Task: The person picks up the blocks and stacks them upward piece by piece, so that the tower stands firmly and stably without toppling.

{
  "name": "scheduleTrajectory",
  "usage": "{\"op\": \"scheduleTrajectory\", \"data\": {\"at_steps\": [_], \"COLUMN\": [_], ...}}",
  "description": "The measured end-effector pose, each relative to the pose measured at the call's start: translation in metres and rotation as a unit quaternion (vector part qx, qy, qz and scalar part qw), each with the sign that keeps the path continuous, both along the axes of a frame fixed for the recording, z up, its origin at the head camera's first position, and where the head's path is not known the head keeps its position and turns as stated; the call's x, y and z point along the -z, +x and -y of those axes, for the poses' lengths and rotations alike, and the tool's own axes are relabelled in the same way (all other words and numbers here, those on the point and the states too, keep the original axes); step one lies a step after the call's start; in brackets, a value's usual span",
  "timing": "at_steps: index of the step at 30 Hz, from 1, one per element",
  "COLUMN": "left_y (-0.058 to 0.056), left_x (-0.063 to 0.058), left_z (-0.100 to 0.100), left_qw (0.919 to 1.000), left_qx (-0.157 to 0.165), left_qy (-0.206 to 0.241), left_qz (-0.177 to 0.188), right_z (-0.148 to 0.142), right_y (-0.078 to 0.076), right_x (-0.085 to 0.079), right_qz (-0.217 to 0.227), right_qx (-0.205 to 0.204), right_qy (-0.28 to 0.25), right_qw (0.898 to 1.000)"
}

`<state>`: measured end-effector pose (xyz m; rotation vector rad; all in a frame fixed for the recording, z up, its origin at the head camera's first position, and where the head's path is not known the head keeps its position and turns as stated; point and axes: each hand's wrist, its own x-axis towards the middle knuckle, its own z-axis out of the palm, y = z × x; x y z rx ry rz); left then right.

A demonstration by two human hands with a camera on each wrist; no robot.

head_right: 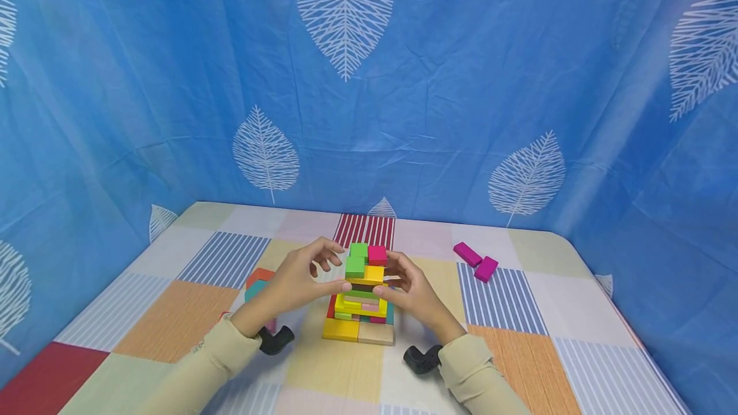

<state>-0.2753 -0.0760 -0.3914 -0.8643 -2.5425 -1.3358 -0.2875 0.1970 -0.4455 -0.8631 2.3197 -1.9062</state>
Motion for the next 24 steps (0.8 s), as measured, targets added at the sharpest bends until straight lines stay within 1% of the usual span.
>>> {"op": "scheduleTrajectory", "data": {"at_steps": [2, 5, 7, 12, 16, 19, 21, 24], "left_y": [-0.001, 0.0, 0.0, 0.002, 0.003, 0.003, 0.005, 0.008], "left_x": [0.001, 0.003, 0.005, 0.012, 0.018, 0.021, 0.021, 0.02], "left_z": [0.012, 0.032, 0.045, 0.073, 0.091, 0.104, 0.112, 0.121], "left_qw": [0.9993, 0.996, 0.9935, 0.9869, 0.9807, 0.9764, 0.9746, 0.9717], "left_qx": [0.03, 0.074, 0.092, 0.111, 0.134, 0.15, 0.15, 0.136], "left_qy": [-0.017, -0.037, -0.048, -0.077, -0.096, -0.103, -0.111, -0.132], "left_qz": [0.012, 0.031, 0.047, 0.088, 0.105, 0.116, 0.123, 0.14], "right_z": [0.0, 0.001, 0.001, 0.002, 0.002, 0.002, 0.002, 0.003], "right_y": [0.0, 0.0, 0.0, 0.001, 0.002, 0.002, 0.002, 0.002], "right_x": [0.0, -0.001, -0.001, -0.001, -0.001, -0.001, -0.002, -0.002], "right_qz": [0.0, 0.003, 0.004, 0.005, 0.007, 0.006, 0.007, 0.006], "right_qx": [0.002, 0.004, 0.005, 0.007, 0.01, 0.01, 0.009, 0.009], "right_qy": [-0.001, -0.002, -0.002, -0.002, -0.001, -0.001, -0.001, -0.002], "right_qw": [1.0, 1.0, 1.0, 1.0, 1.0, 1.0, 1.0, 1.0]}}
